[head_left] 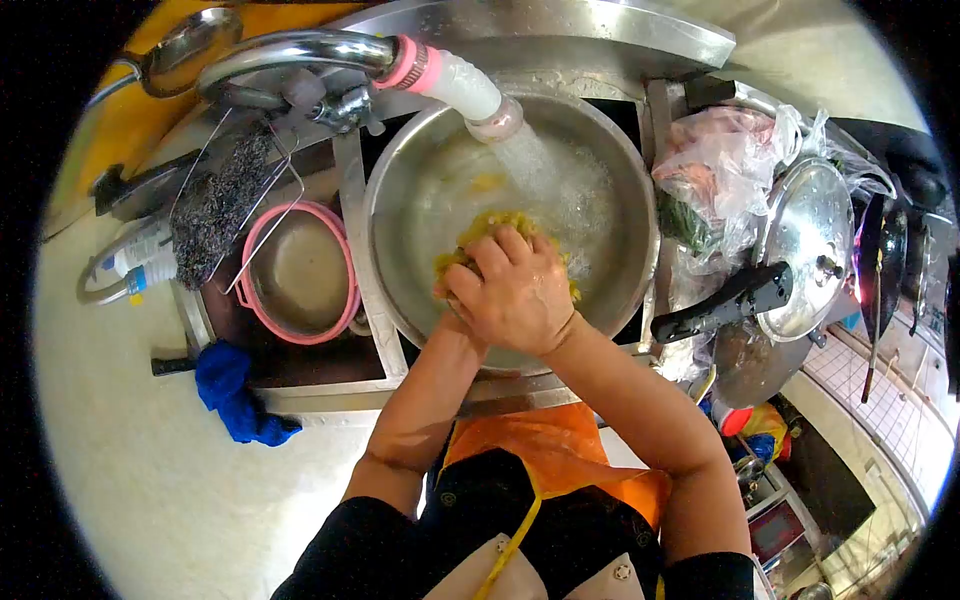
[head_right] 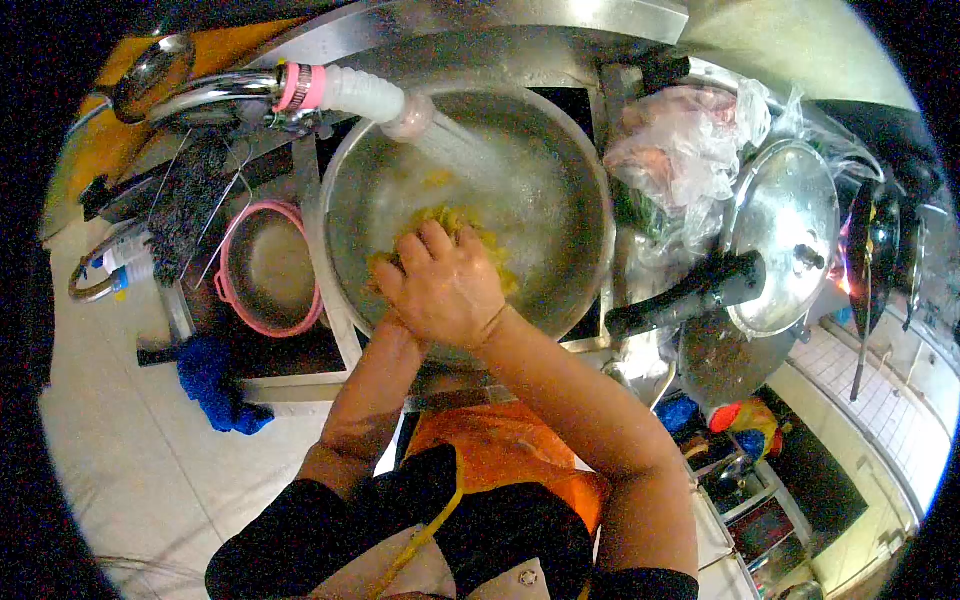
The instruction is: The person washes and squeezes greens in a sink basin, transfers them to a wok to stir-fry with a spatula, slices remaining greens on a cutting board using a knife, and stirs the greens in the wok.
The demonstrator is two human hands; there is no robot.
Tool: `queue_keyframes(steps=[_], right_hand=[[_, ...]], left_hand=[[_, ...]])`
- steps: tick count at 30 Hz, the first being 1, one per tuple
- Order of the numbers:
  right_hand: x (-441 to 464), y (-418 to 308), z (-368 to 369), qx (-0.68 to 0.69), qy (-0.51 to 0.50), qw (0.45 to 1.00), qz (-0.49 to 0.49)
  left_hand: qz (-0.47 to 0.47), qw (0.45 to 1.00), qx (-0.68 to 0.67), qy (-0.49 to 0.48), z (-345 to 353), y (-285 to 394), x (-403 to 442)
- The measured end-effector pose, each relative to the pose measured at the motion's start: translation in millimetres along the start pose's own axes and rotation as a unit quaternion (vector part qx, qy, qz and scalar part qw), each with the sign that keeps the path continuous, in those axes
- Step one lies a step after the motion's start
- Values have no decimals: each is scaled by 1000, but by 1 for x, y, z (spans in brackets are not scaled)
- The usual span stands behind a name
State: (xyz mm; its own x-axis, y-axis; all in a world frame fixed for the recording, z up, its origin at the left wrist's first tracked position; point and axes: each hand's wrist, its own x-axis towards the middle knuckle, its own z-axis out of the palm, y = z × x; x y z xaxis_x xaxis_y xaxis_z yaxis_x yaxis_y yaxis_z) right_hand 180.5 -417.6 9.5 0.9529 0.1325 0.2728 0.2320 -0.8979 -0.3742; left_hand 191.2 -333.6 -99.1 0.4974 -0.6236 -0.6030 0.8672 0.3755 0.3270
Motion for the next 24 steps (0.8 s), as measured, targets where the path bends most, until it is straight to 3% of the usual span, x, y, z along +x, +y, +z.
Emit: queue_keyframes(steps=[19, 24], right_hand=[[-4, 4, 5, 22, -33, 999, 29], [-9, 14, 25, 40, 35, 998, 19]], left_hand=[[1, 999, 38, 39, -6, -12, 8], [22, 996, 78, 42, -8, -11, 6]])
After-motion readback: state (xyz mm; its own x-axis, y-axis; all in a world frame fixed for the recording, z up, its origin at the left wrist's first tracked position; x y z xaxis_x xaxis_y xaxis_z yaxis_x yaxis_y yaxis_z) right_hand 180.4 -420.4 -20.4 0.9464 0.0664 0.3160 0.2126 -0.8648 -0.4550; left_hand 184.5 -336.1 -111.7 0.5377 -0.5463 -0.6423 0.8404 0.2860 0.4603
